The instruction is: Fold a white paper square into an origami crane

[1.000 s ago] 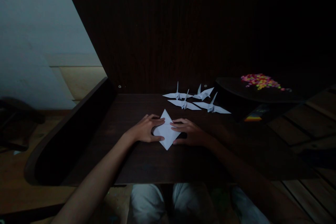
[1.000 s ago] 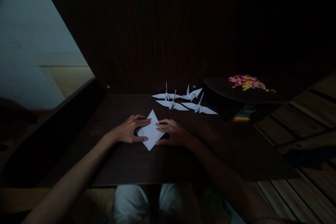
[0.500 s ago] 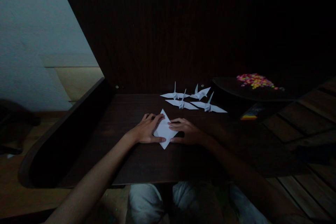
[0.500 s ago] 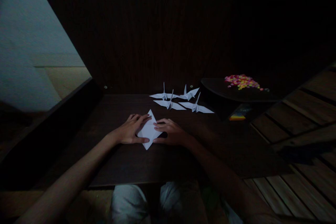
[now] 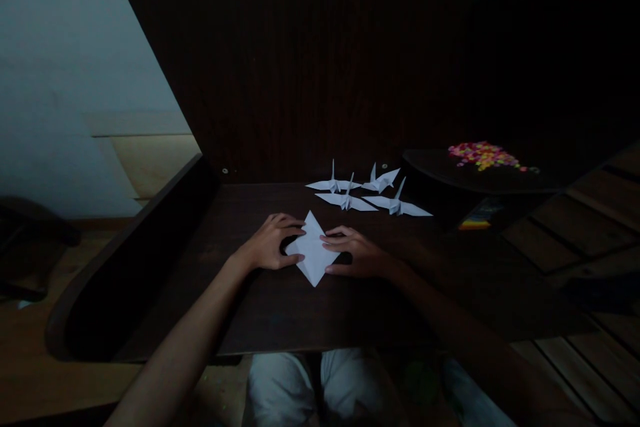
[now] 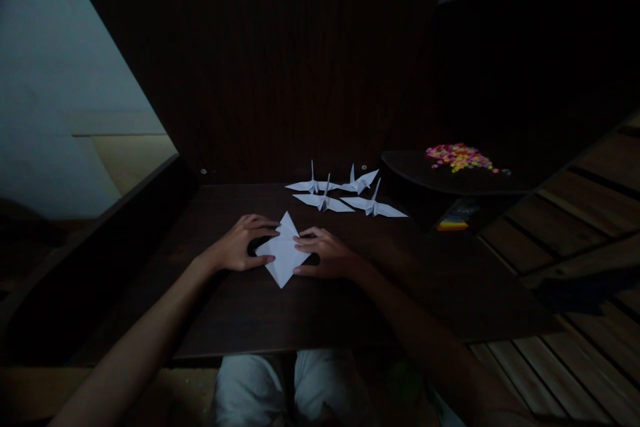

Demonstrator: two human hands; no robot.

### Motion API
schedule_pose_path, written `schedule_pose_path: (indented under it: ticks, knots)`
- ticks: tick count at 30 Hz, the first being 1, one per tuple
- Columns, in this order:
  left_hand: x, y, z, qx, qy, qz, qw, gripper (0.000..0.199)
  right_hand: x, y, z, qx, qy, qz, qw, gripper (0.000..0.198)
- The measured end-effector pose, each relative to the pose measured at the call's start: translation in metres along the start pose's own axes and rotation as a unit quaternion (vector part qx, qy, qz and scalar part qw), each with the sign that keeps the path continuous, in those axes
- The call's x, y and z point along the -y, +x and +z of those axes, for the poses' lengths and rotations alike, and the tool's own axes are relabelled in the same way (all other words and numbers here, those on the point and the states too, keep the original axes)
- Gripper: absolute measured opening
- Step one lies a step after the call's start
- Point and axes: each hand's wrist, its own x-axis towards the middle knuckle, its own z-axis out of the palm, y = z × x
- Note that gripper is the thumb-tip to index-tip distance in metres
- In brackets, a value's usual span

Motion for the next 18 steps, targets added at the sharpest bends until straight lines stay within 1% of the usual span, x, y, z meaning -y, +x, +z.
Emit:
schedule_pose_path:
  ticks: [4, 6, 7, 12, 18]
  knots:
    - [-0.0017, -0.0008, -0.0003, 0.031, -0.032, 0.014, 0.999, 0.073, -0.0005, 0.0, -0.0013, -0.006, 0.002, -0.002, 1.0, 0.051]
    - [-0.0013, -0.0009, 0.0006, 0.042, -0.034, 0.017, 0.998, 0.079, -0.001, 0.0, -0.0023, -0.005, -0.004, -0.001, 1.0, 0.05]
    - [-0.0007, -0.0009, 0.001, 0.046, -0.034, 0.02, 0.998, 0.078, -0.0011, 0.0, -0.0029, -0.003, -0.006, -0.001, 1.0, 0.049]
    - [0.001, 0.0, 0.0014, 0.054, -0.032, 0.021, 0.998, 0.063, -0.0003, 0.0004, -0.0064, 0.012, -0.011, 0.009, 1.0, 0.052]
    - [-0.0023, 0.0008, 0.0017, 0.061, -0.028, 0.012, 0.998, 0.072, -0.0009, 0.0003, -0.0067, 0.021, -0.006, 0.013, 1.0, 0.053]
